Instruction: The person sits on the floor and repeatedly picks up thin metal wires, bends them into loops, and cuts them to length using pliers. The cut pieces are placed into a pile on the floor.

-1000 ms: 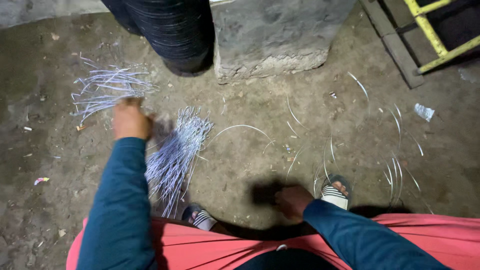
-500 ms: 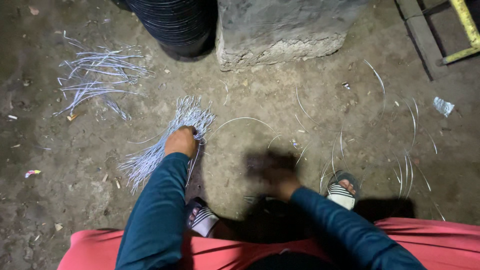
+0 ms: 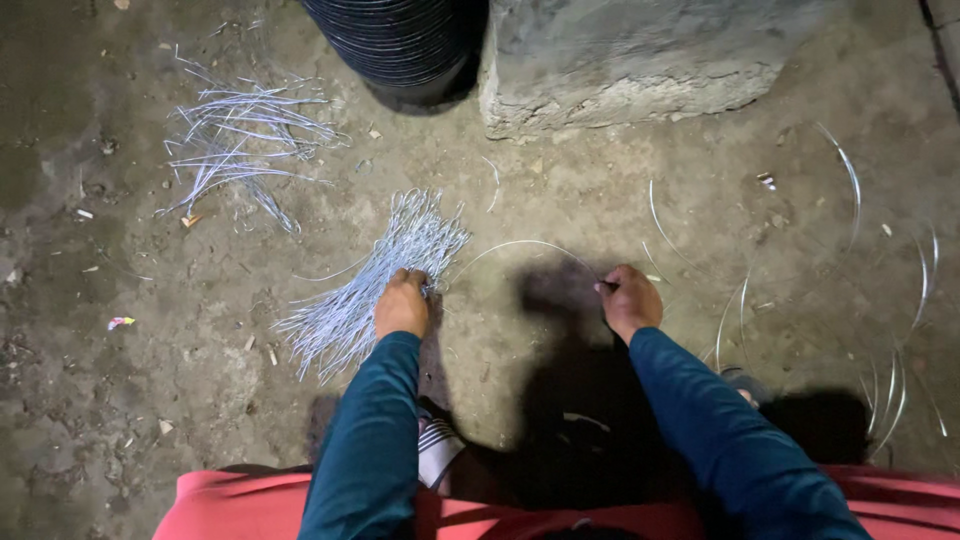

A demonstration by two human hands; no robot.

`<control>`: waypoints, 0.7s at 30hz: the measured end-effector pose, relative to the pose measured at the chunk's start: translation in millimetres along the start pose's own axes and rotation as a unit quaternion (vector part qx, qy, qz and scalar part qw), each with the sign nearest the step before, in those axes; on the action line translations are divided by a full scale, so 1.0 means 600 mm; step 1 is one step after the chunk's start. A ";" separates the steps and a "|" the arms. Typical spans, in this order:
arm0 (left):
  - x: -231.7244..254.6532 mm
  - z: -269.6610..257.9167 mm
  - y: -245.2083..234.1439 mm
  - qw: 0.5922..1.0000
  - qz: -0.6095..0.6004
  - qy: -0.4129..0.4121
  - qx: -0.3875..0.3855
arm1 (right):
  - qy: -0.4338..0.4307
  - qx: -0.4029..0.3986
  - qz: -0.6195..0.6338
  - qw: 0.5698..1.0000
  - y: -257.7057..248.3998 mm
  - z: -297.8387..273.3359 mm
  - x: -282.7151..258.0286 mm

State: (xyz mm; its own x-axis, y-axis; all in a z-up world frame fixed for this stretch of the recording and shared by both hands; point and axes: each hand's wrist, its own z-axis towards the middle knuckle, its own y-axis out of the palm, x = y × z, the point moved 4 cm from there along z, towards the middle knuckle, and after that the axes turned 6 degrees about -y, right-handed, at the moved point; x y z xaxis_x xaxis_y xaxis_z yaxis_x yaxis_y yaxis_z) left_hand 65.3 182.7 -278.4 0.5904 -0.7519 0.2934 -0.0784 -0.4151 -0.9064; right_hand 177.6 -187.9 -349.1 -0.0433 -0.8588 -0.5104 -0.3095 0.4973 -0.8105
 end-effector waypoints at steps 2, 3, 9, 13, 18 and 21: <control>0.000 0.004 0.006 0.999 0.026 0.019 -0.003 | 0.010 -0.018 -0.024 1.000 0.004 0.005 0.000; 0.003 0.006 0.012 0.999 0.036 0.031 -0.004 | -0.007 -0.016 -0.030 0.999 0.004 0.006 0.000; 0.019 0.012 0.026 0.992 0.102 0.063 -0.035 | -0.088 -0.026 -0.067 0.993 0.018 0.015 0.005; 0.036 0.005 0.031 0.994 0.069 0.078 -0.031 | -0.102 -0.064 -0.061 0.991 0.025 0.024 0.013; 0.033 0.011 0.048 0.990 0.098 0.096 0.005 | -0.154 -0.021 -0.030 0.987 0.010 0.017 0.010; 0.021 0.020 0.066 0.987 0.140 0.073 -0.012 | -0.146 -0.031 0.063 0.987 -0.005 0.009 0.009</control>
State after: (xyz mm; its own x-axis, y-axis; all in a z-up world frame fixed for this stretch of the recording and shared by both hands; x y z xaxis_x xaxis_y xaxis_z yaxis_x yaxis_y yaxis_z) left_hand 79.1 162.9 -314.1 0.4205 -0.9042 0.0740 -0.2425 -0.1906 -0.9512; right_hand 183.3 -193.4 -350.8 0.1886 -0.7143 -0.6740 -0.3772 0.5810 -0.7212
